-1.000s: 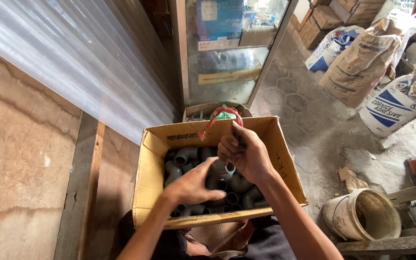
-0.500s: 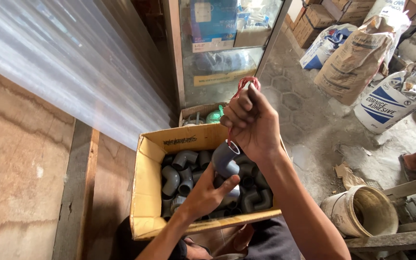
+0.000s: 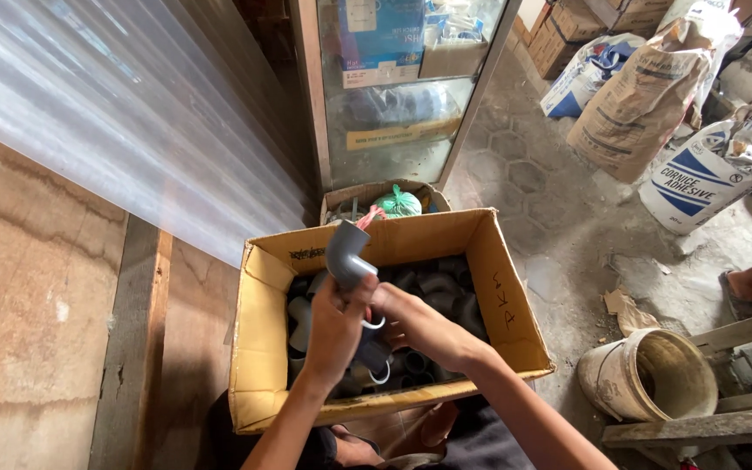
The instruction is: Bundling PVC pipe elbows together using a red plastic string
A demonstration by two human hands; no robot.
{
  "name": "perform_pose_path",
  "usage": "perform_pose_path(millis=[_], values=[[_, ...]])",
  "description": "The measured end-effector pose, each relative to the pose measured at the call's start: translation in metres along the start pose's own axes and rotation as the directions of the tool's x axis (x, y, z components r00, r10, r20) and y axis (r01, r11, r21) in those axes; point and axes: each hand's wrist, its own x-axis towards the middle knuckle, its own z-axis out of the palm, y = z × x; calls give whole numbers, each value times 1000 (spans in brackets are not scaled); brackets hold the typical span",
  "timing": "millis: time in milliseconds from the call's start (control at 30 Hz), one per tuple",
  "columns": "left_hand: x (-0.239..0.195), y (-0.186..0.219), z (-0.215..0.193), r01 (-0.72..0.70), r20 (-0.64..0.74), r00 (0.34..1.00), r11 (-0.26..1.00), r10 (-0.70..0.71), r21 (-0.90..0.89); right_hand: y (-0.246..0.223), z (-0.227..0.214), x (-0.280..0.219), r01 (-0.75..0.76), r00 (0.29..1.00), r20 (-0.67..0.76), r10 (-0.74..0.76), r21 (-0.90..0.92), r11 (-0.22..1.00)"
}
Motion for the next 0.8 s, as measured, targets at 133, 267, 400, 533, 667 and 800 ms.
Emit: perform_pose_path(millis=[133,267,400,533,667,800], values=[[8,-1,-6,23,-4,1000,999,-23,-32,-47,35,-37,138,985,139,-98,-314,939],[0,19,7,122,-95,984,956,-152,-267,-43,42,-40,160,987,19,-159,-130,978],[0,33,12,214,-108,943,823,-314,-527,-27,32,-34,133,991,-4,-134,-85,987],[18,23,-5,265,-125,917,814,-378,-517,-50,27,-59,153,986,-11,-169,-366,918],[44,15,-28,441,-186,837,835,-515,-331,-46,-8,-62,165,961,-185,-204,-207,964],[57,-5,-58,492,-257,868,670,-425,556,-31,-57,-71,371,927,-142,-347,489,790]])
